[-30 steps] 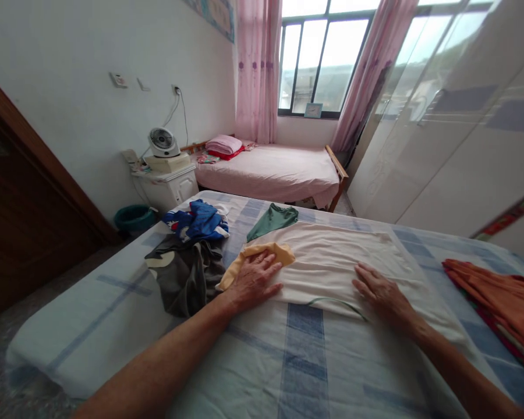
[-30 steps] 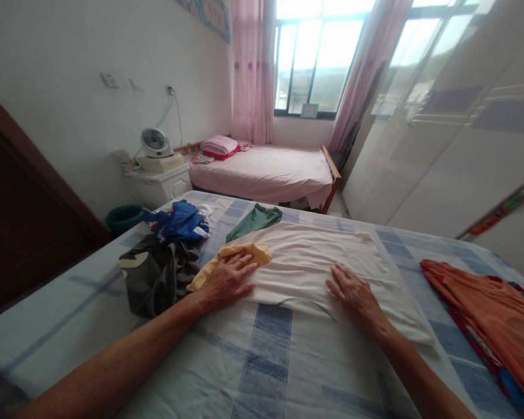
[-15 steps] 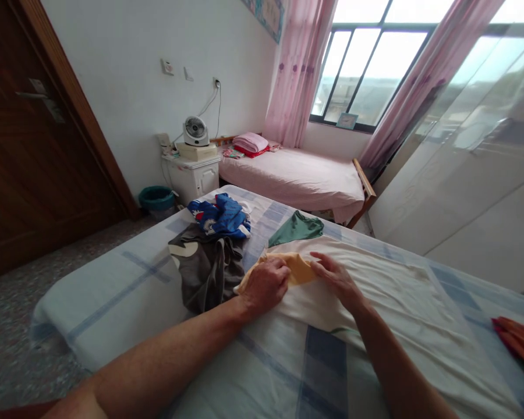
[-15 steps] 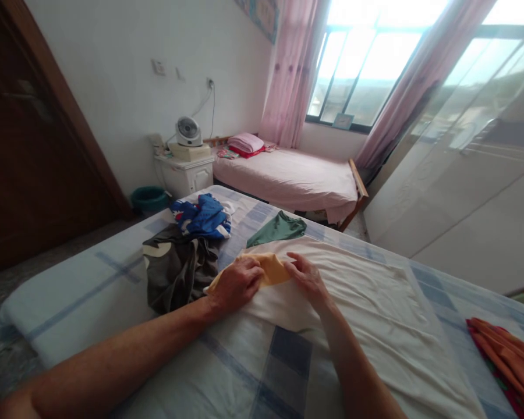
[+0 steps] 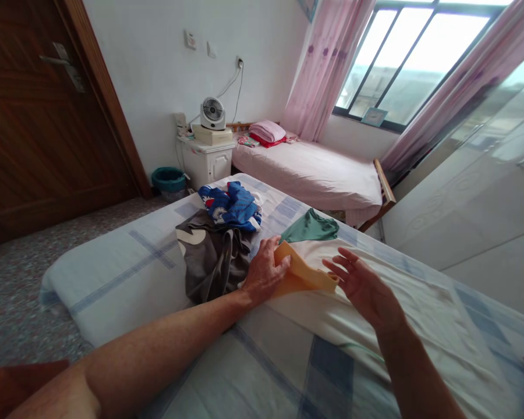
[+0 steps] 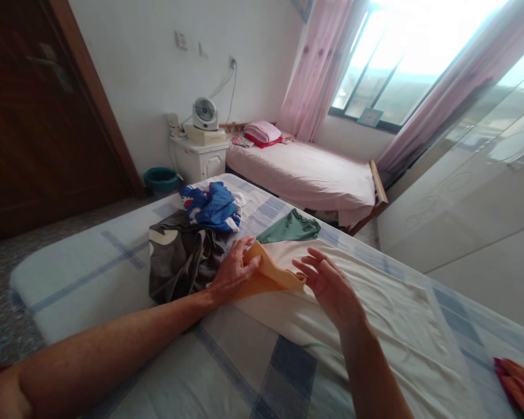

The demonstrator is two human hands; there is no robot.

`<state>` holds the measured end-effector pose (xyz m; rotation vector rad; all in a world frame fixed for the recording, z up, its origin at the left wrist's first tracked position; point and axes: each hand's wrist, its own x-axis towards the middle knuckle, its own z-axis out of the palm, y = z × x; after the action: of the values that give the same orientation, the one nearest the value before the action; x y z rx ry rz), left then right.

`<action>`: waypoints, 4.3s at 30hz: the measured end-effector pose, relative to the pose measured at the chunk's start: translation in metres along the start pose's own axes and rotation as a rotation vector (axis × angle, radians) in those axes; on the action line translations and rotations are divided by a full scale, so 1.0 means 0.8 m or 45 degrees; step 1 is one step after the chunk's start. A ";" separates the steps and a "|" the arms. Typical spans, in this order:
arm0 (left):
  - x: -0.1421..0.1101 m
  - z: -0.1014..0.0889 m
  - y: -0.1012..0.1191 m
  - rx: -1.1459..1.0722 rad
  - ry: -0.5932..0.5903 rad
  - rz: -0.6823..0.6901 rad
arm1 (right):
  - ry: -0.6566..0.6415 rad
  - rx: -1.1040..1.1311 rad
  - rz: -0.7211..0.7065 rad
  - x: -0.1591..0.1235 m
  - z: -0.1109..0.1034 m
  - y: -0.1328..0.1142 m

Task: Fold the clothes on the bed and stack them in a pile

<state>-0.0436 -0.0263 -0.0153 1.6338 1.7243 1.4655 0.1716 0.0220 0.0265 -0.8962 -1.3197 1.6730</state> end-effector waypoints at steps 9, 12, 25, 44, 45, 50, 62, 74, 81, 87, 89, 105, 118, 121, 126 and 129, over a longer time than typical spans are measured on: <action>-0.001 -0.004 0.004 -0.097 -0.067 -0.035 | -0.086 -0.789 0.037 -0.011 0.010 -0.016; 0.000 -0.012 0.011 -0.128 0.012 -0.062 | -0.135 -0.974 0.046 -0.013 0.008 -0.025; 0.003 -0.013 -0.004 0.472 -0.133 0.343 | -0.369 -1.669 -0.214 -0.018 0.000 -0.014; -0.004 -0.012 0.026 0.538 -0.562 0.730 | -0.132 -1.728 -0.455 -0.029 0.030 -0.007; -0.002 -0.009 0.032 0.539 -0.621 0.775 | -0.162 -1.721 -0.450 -0.030 0.031 -0.003; 0.035 0.018 0.033 0.624 -0.908 0.719 | -0.218 -1.747 -0.354 -0.034 -0.002 0.016; 0.161 0.028 -0.032 0.677 -0.715 0.141 | 0.562 -2.190 0.028 0.010 -0.287 0.005; 0.195 0.082 -0.011 0.347 -0.559 -0.204 | 0.827 -2.208 0.060 -0.011 -0.320 -0.040; 0.152 0.002 0.026 -0.276 -0.875 -0.041 | 0.880 -2.170 -0.224 -0.091 -0.304 -0.045; 0.087 -0.032 0.019 -0.274 -0.976 -0.199 | 0.682 -2.084 -0.276 -0.161 -0.296 -0.005; 0.075 -0.026 0.017 -0.247 -0.981 -0.248 | 0.681 -2.083 -0.254 -0.170 -0.292 0.003; 0.070 -0.014 0.009 -0.629 -0.794 -0.508 | 0.808 -2.124 -0.200 -0.196 -0.278 0.013; 0.062 0.008 0.033 -0.920 -0.611 -0.605 | 0.456 -1.636 -0.516 -0.100 -0.100 -0.009; 0.057 0.006 0.027 -0.780 -0.566 -0.673 | 0.360 -1.481 -0.408 -0.066 -0.061 0.010; 0.044 0.011 0.020 -0.814 -0.502 -0.519 | 0.430 -1.373 -0.309 -0.024 -0.026 0.037; 0.043 0.009 0.018 -0.859 -0.568 -0.465 | 0.425 -1.233 -0.284 -0.019 -0.018 0.031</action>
<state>-0.0399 0.0039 0.0068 1.0986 1.0455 1.1986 0.1869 0.0108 0.0004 -1.4155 -1.9062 0.6049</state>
